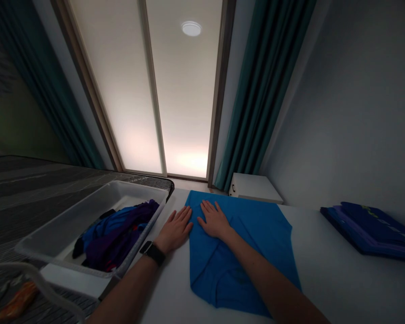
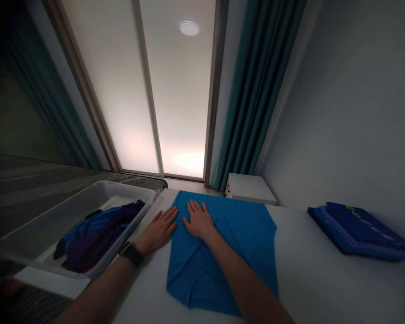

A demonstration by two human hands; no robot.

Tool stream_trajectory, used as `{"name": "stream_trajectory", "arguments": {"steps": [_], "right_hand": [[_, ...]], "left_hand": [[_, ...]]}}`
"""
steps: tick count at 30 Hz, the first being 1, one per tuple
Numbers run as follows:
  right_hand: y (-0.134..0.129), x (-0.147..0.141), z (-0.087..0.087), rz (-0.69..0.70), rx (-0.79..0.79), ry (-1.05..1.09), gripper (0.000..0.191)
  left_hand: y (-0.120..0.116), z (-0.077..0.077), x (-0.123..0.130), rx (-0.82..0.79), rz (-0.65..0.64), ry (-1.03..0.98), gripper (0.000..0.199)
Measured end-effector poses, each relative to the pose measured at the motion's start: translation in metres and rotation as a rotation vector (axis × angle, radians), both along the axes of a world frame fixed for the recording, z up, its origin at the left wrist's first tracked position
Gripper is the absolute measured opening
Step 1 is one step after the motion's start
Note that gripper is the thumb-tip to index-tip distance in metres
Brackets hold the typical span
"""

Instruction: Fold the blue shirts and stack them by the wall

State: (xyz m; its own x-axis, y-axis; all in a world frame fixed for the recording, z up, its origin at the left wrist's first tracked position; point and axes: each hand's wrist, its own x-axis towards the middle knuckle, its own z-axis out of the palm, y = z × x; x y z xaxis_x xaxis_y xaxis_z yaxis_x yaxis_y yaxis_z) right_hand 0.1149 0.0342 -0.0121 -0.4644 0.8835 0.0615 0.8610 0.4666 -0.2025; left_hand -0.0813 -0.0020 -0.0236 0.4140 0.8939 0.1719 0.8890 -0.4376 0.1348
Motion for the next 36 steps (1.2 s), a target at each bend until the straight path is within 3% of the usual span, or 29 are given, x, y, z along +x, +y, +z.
{"name": "stream_trajectory", "arguments": {"steps": [3,10,17,23,29,36], "right_hand": [[-0.014,-0.001,0.005,0.021,0.050,0.017,0.066],[-0.062,0.001,0.001,0.111,-0.068,0.051,0.070],[-0.086,0.006,0.000,0.107,-0.063,0.049,0.070],[-0.098,0.018,0.006,0.070,-0.033,0.038,0.072],[-0.096,0.046,0.008,-0.103,-0.148,-0.008,0.069],[-0.099,0.059,0.009,-0.180,-0.191,-0.002,0.071]], "left_hand": [[0.000,0.004,0.001,-0.035,0.008,0.020,0.051],[-0.002,0.005,0.004,-0.022,0.008,0.031,0.052],[-0.001,0.003,0.005,0.016,0.027,0.085,0.055],[-0.019,0.005,0.020,0.154,-0.076,0.062,0.054],[-0.035,-0.004,0.026,0.085,-0.129,0.040,0.062],[-0.043,0.004,0.032,0.086,-0.166,0.038,0.068]]}}
